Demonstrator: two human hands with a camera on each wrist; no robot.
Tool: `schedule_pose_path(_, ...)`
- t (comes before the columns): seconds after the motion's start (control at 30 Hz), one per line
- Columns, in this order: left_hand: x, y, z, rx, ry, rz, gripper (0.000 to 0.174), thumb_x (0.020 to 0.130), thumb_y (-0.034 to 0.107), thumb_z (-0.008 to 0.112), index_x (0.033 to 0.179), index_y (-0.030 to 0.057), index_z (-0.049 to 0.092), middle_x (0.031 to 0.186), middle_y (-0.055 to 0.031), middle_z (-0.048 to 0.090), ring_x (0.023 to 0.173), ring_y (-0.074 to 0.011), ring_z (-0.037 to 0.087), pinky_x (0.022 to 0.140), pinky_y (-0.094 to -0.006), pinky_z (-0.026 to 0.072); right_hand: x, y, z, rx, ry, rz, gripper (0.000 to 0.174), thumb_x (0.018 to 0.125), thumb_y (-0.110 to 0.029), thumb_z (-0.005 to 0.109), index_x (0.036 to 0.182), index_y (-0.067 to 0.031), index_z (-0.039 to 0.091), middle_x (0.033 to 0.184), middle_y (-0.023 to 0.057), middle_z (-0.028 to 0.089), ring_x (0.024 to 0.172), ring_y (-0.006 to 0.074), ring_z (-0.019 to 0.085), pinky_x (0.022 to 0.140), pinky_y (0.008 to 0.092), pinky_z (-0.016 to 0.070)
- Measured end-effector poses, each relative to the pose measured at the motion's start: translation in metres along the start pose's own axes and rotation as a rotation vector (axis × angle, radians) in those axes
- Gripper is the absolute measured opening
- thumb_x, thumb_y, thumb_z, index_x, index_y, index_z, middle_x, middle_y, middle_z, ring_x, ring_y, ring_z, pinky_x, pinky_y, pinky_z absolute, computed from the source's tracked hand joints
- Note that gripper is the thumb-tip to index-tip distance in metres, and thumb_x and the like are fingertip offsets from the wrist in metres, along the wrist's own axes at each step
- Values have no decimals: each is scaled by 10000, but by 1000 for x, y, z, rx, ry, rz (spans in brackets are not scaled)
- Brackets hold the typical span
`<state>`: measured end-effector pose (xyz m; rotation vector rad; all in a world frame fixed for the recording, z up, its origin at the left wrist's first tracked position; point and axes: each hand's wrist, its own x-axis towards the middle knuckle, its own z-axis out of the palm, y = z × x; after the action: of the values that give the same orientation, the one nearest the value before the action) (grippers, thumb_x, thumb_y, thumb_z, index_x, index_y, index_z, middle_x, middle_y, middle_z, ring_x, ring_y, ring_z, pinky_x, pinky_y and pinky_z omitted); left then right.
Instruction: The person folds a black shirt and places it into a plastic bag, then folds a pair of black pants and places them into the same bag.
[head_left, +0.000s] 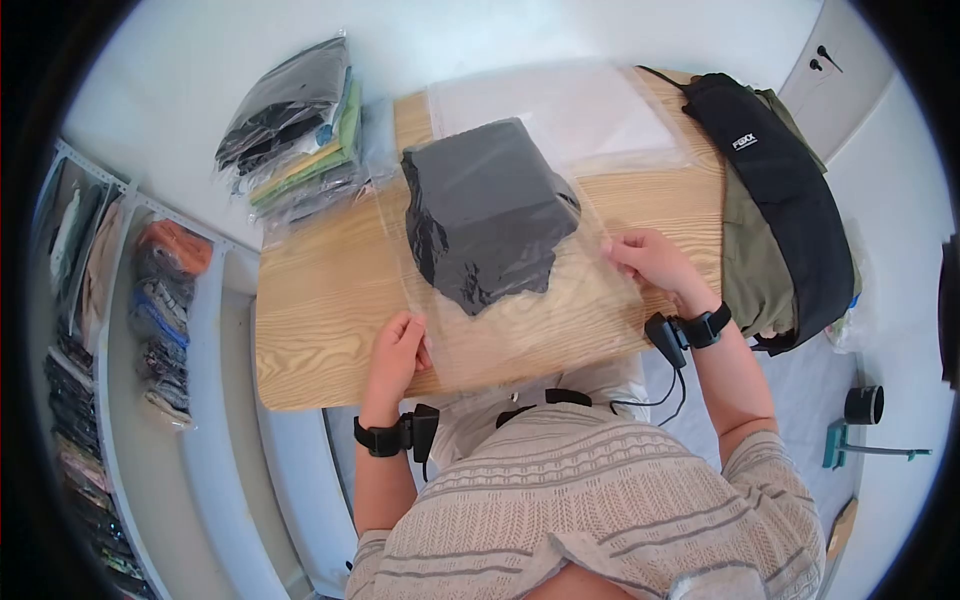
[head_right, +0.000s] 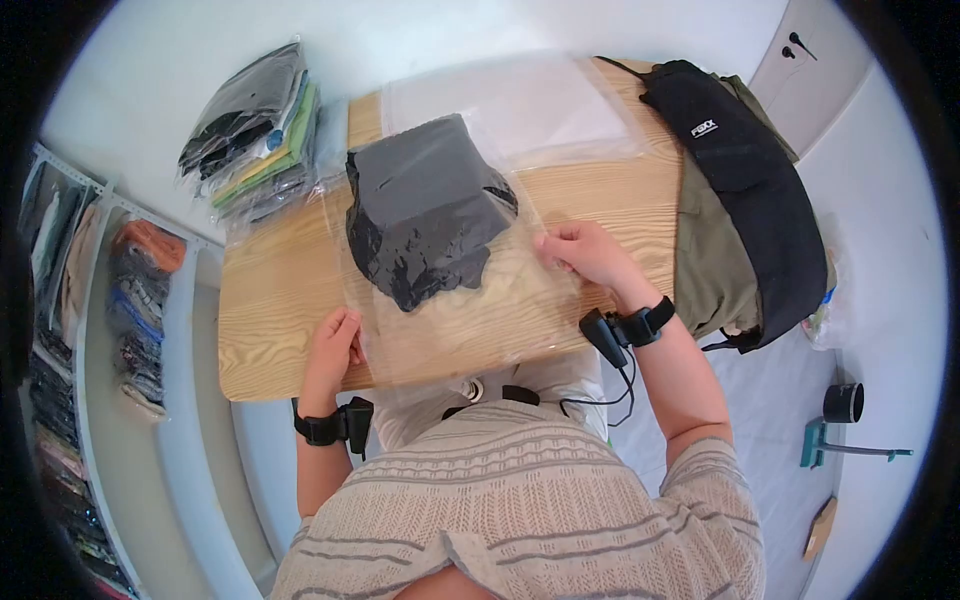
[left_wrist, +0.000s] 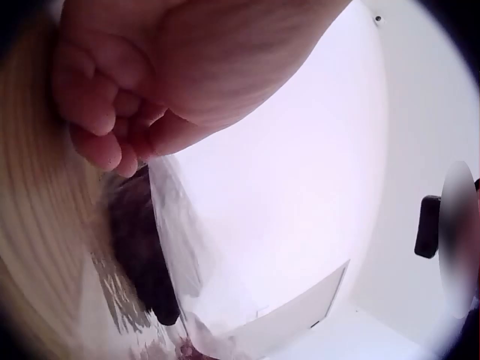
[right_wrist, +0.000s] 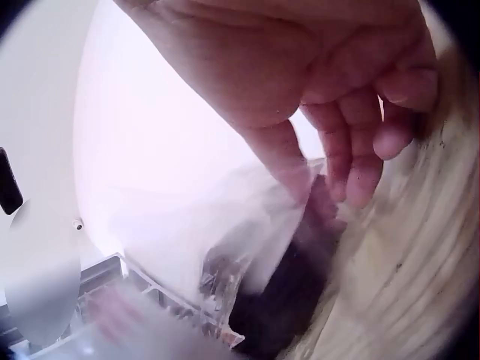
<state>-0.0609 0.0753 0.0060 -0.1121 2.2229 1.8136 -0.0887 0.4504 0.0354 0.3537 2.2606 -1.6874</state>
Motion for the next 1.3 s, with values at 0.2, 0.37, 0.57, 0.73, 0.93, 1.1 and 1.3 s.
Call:
schedule_pose_path(0.2,-20,9,-18,-127,88,-175,225,967,253,504,810,100,555,636,27,540,495,-60,486,478,-200,376,-14,19,-10,-79,-49,-45,214,853,-211,688,731,-37,666,626,-30,570,576,40,495,515,198,369)
schedule_pose_path(0.37,-35,-6,-40,7,-29,-256,217,966,263,498,832,102,553,615,39,550,472,-67,487,481,-197,386,-47,42,-10,-187,-116,-184,129,841,-140,692,836,-12,683,668,-33,600,602,52,481,575,222,400)
schedule_pose_path(0.57,-55,-5,-33,504,324,472,247,858,58,584,1102,37,619,1039,-144,623,941,-228,617,828,-333,492,-68,42,3,-557,278,-773,354,733,-5,709,1077,-77,661,1236,111,595,1104,261,563,912,345,440)
schedule_pose_path(0.73,-54,-10,-40,912,-64,800,440,742,-7,670,1165,108,637,1363,-96,521,1250,-337,470,986,-429,382,-64,51,10,-722,166,-935,407,703,-44,737,1096,-136,677,1344,82,533,1280,329,442,1029,417,356)
schedule_pose_path(0.93,-42,-14,-42,934,-90,853,316,757,50,688,1068,103,686,1219,-42,632,1252,-310,483,977,-415,385,-59,47,8,-752,66,-967,261,765,-126,720,1024,-159,722,1187,8,647,1261,290,471,1017,416,358)
schedule_pose_path(1.1,-36,-15,-45,662,-97,672,179,859,86,606,1014,69,696,1117,-77,676,1187,-313,540,959,-404,405,-51,49,1,-473,-42,-839,163,822,-159,688,974,-120,734,1057,17,700,1123,239,543,984,390,374)
schedule_pose_path(1.3,-33,-9,-31,328,78,474,197,947,125,514,926,8,670,927,-91,683,947,-208,609,842,-306,450,-50,39,15,-263,35,-617,119,875,-129,623,885,-60,720,803,21,671,795,177,495,806,306,400)
